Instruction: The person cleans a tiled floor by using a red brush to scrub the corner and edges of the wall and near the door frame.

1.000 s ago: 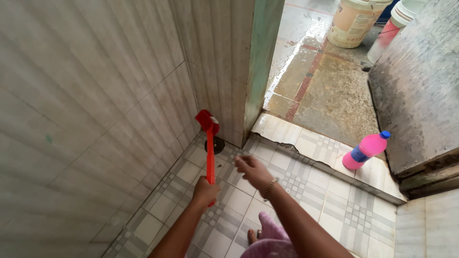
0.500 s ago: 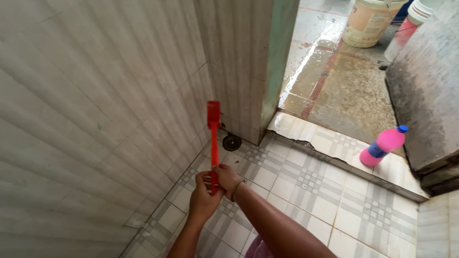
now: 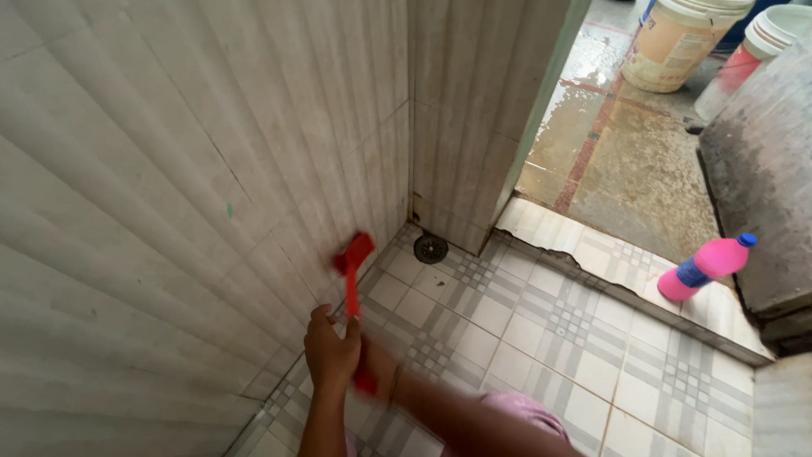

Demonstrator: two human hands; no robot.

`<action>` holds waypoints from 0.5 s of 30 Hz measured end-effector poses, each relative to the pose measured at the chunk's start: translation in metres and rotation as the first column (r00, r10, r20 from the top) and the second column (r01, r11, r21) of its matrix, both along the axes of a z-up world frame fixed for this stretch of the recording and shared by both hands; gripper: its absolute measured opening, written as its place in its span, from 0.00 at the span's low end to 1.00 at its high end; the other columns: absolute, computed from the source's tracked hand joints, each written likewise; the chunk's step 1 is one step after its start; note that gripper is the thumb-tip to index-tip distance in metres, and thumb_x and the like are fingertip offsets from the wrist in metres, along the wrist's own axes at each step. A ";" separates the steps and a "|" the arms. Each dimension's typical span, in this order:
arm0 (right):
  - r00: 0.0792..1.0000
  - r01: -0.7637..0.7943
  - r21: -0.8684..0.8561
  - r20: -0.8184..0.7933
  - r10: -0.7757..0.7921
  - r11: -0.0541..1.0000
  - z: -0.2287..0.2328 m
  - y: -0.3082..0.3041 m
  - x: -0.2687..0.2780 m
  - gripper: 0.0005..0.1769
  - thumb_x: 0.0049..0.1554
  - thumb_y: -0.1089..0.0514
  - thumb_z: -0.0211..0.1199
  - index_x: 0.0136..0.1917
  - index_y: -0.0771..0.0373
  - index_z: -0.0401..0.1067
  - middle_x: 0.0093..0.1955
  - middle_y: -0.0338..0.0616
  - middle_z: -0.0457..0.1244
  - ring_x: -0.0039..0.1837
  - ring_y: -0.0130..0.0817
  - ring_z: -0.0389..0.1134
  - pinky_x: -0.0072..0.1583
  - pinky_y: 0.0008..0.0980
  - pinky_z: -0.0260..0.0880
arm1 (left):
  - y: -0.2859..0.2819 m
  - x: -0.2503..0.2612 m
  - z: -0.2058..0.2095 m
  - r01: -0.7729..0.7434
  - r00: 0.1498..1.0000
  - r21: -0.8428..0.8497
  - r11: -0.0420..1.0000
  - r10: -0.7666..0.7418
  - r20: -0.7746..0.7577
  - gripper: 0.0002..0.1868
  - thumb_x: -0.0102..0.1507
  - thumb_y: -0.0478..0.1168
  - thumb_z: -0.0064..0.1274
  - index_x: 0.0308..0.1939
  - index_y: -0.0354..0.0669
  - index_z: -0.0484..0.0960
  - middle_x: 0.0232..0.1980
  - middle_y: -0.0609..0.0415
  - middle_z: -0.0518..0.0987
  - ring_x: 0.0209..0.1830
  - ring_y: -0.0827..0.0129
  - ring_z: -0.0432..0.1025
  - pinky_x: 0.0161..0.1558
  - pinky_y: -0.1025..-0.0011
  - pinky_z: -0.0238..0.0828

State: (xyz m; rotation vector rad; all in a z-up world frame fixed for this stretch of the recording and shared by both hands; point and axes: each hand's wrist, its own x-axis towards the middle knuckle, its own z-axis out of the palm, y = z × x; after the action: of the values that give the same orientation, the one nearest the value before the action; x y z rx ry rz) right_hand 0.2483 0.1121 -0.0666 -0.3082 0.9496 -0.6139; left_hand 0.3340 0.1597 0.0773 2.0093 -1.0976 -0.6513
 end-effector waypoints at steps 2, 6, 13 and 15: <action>0.994 -0.020 -0.069 0.105 0.027 0.997 -0.031 0.006 0.037 0.15 0.70 0.47 0.50 0.57 0.60 0.67 0.45 0.40 0.64 0.43 0.31 0.66 0.43 0.31 0.70 | -0.004 0.012 0.004 -0.004 1.000 -0.058 0.998 0.005 0.009 0.30 0.61 0.47 0.59 0.62 0.34 0.71 0.53 0.40 0.80 0.55 0.52 0.75 0.56 0.57 0.72; 0.954 -0.015 -0.157 0.294 0.061 0.988 -0.082 0.020 0.063 0.20 0.70 0.45 0.49 0.68 0.59 0.65 0.58 0.42 0.64 0.56 0.35 0.67 0.54 0.36 0.72 | -0.009 0.021 -0.004 -0.018 0.999 -0.070 0.997 0.015 -0.053 0.26 0.63 0.45 0.57 0.60 0.35 0.73 0.54 0.42 0.79 0.55 0.54 0.75 0.56 0.58 0.72; 0.987 0.159 0.074 0.005 -0.160 0.985 -0.011 -0.126 0.007 0.28 0.67 0.39 0.44 0.61 0.64 0.67 0.29 0.32 0.54 0.28 0.21 0.52 0.30 0.20 0.57 | -0.006 0.046 0.002 -0.042 0.999 -0.023 0.999 0.043 0.025 0.27 0.62 0.46 0.59 0.60 0.36 0.73 0.54 0.43 0.79 0.56 0.53 0.72 0.57 0.57 0.68; 0.992 0.104 -0.014 -0.069 -0.105 0.994 -0.005 -0.097 0.045 0.28 0.66 0.36 0.47 0.61 0.63 0.66 0.32 0.36 0.58 0.30 0.27 0.57 0.33 0.28 0.61 | -0.013 0.057 0.002 -0.069 0.998 -0.033 0.997 0.069 0.003 0.27 0.61 0.46 0.59 0.60 0.36 0.74 0.53 0.43 0.79 0.55 0.54 0.74 0.56 0.58 0.70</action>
State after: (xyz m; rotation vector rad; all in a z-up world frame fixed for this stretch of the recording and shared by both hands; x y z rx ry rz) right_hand 0.2930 0.0147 -0.0719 -0.2922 1.0342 -0.7078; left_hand 0.3912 0.1466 0.0790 2.0124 -1.0305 -0.5901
